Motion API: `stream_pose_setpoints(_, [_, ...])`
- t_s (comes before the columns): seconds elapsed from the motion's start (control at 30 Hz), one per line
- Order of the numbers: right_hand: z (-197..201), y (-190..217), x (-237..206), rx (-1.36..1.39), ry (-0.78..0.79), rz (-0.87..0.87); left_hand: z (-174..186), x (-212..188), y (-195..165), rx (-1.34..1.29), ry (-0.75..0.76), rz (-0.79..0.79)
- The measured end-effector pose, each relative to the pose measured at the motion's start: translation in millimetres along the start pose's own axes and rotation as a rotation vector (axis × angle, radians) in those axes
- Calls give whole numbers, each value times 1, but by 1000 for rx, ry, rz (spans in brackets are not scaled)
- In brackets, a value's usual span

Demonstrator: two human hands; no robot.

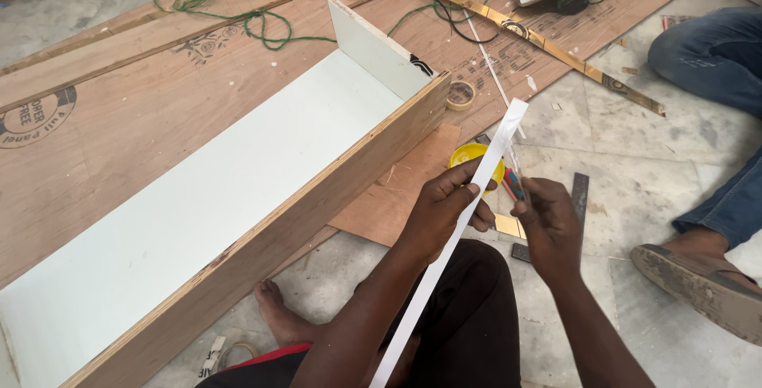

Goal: The person sits on the floor and applies glue to a long white strip using a small brush. They repeatedly dip the brush into a yellow container and spread the adhesive along the length of the strip.

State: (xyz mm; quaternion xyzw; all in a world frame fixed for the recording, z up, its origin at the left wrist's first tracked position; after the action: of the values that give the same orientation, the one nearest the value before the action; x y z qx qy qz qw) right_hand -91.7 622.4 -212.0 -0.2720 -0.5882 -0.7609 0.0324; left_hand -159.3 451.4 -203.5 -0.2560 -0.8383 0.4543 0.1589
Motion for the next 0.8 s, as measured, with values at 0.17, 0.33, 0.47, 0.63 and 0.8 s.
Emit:
stream_pose_setpoints(0.17, [26, 39, 20, -394, -46, 137, 1, 4, 0, 99, -28, -7])
stream_pose_setpoints(0.33, [29, 73, 43, -620, 34, 262, 0, 4, 0, 204, -38, -30])
stream_pose_setpoints(0.47, [26, 82, 44, -698, 149, 332, 0, 5, 2, 181, -28, -44])
stream_pose_setpoints(0.63, [38, 60, 38, -373, 173, 198, 6, 11, 5, 160, -78, -17])
stream_pose_setpoints(0.8, [29, 9, 35, 75, 17, -44, 3, 10, 8, 51, -51, 4])
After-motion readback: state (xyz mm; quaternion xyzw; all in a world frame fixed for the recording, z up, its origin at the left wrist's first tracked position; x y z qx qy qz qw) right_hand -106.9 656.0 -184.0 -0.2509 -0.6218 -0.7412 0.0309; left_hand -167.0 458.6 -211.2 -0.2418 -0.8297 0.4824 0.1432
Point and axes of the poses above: each hand's wrist, its own x-axis towards the middle knuckle, its own z-axis out of the back of the hand, y = z × x, the point moved 5 cm from there along x, towards the middle knuckle, and after that the axes turned 1 degree about -y, right-handed, at the moved point
